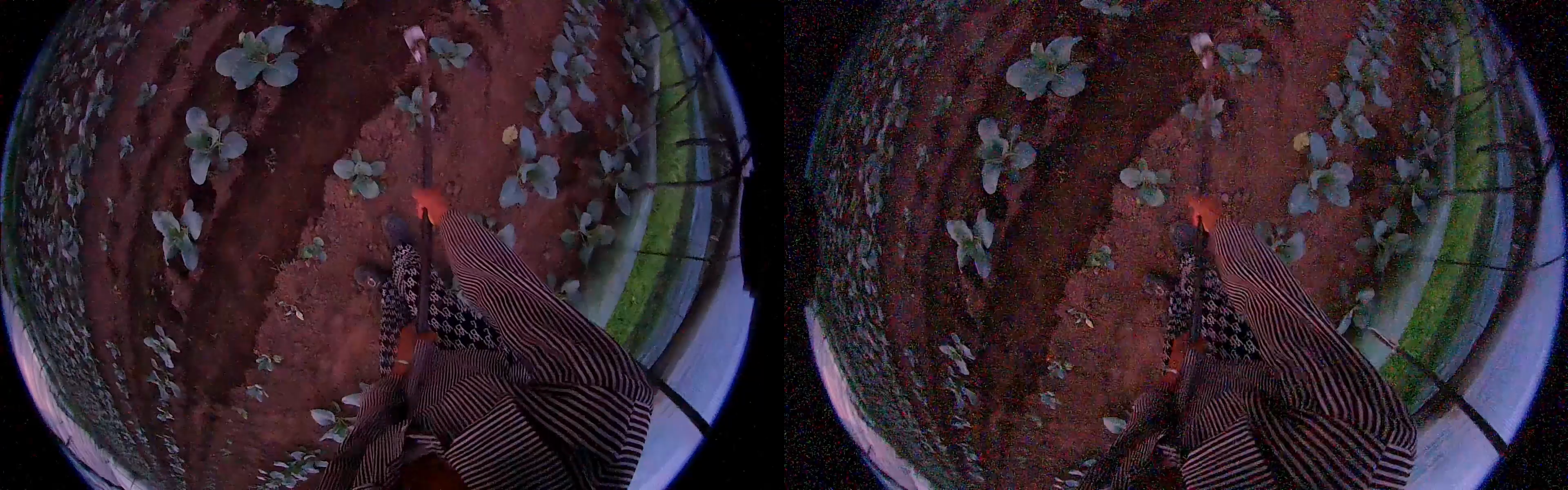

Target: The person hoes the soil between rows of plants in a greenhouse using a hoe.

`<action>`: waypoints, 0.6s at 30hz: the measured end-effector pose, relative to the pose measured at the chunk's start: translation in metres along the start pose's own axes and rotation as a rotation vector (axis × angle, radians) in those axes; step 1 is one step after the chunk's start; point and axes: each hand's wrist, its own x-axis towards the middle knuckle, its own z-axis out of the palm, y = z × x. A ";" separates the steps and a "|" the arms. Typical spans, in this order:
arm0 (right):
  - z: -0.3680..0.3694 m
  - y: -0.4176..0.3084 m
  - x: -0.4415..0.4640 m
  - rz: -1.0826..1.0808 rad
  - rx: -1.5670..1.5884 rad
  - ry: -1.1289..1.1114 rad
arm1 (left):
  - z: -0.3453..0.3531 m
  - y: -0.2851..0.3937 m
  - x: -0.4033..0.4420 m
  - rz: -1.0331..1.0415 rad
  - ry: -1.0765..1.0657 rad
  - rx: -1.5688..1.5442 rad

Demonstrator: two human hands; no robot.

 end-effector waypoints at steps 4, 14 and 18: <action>-0.020 0.050 -0.024 0.044 0.160 -0.049 | -0.018 0.004 -0.032 -0.146 -0.015 0.090; 0.111 0.003 -0.131 0.275 0.138 0.133 | -0.057 0.025 -0.143 -0.063 0.363 0.398; 0.134 0.002 -0.135 0.283 0.285 -0.049 | -0.060 -0.023 -0.135 0.126 0.438 0.325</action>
